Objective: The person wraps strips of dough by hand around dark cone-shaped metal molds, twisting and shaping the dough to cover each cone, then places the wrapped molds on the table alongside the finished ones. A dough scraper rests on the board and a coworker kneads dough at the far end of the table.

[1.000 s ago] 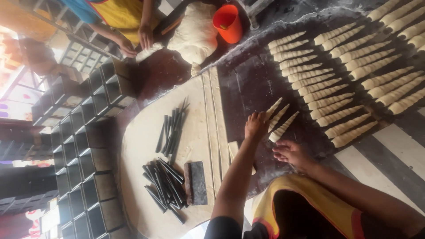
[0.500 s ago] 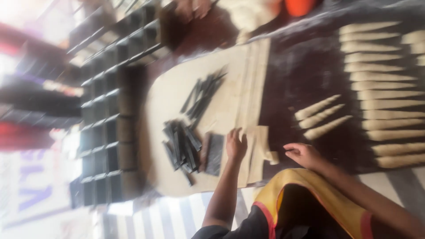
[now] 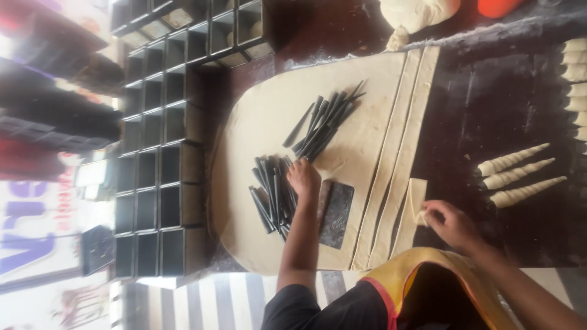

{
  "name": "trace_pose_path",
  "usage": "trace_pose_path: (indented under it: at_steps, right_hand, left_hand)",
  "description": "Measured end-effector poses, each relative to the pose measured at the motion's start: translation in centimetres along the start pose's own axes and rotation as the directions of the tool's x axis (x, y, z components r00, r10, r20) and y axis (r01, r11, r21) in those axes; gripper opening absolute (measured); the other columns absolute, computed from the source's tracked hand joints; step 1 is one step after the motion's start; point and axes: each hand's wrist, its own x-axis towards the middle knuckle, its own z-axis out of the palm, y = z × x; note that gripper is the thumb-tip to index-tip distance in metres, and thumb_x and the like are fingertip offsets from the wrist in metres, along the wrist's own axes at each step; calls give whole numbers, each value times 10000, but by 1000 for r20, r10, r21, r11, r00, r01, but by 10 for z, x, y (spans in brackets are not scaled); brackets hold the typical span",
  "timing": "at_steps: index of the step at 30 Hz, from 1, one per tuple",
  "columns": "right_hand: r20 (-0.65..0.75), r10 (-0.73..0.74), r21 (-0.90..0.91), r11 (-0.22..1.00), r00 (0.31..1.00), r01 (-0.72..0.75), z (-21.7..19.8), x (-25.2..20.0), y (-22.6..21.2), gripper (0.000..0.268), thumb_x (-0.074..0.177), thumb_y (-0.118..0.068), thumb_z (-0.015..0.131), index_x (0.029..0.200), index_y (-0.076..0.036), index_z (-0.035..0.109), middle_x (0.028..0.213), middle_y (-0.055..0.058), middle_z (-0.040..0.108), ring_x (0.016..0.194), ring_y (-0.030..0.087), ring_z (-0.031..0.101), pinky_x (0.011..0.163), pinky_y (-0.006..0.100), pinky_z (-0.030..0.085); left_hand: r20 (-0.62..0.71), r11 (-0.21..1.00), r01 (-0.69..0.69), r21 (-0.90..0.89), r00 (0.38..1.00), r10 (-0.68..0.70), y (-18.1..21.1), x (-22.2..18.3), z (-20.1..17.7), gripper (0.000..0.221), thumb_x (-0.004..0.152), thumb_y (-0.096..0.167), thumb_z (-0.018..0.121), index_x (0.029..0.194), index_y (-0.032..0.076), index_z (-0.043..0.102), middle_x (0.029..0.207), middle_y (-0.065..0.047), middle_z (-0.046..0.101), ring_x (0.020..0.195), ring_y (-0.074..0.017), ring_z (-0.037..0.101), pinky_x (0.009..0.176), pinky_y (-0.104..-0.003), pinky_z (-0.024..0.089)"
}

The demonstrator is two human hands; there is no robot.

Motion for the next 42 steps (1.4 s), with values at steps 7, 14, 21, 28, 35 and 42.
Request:
trace_pose_path:
  at_steps: [7,14,21,28,35,42]
  right_hand:
    - [-295,199,936,256,934,241,-9,59,-34,258,1012,-301,626,1179,-106,598,1121,51,636,1161,216,669,995,377,547]
    - [-248,269,929,339,931,149,-16,90,-58,283,1141,-288,565,1245,-26,586,1168,93,620,1062,229,605,947,463,549]
    - [76,158,952,281,984,-119,-20,-4,-123,452,945,-40,485,1396,-28,516,1277,238,655,1041,306,689,909,454,597]
    - [96,52,931,347,994,-108,1,-39,-123,422,996,-82,514,1417,-69,490,1222,204,667,995,306,704,809,460,633]
    - [16,364,935,326,931,-143,32,-30,-55,376,1104,-316,477,1190,38,572,1218,189,699,1035,324,707,805,472,603]
    - [270,481,941,53,834,-335,40,-39,-49,501,1096,-491,334,1198,-101,633,1126,96,683,1007,235,669,905,435,542]
  left_hand:
    - [36,976,-216,-37,975,217,-23,5,-1,196,887,156,586,1036,60,671,1132,-172,655,1109,-375,612,938,-522,475]
    - [8,942,-134,-306,990,144,-8,-41,-29,199,843,174,616,994,58,673,1119,-194,645,1007,-395,645,870,-509,523]
    - [227,485,249,-838,968,-105,17,-146,-36,258,942,207,576,1168,87,615,937,-165,730,812,-282,694,727,-415,539]
    - [398,-220,470,-855,865,305,51,-196,-34,299,892,-38,495,1186,9,474,914,-118,715,770,-206,681,694,-318,534]
    - [259,84,257,-963,788,558,95,-198,-53,285,899,15,586,1177,20,522,902,-87,638,764,-164,600,689,-315,522]
    - [212,512,-329,-793,640,739,129,-204,-96,597,852,303,818,1358,70,604,966,-113,745,803,-187,706,679,-317,571]
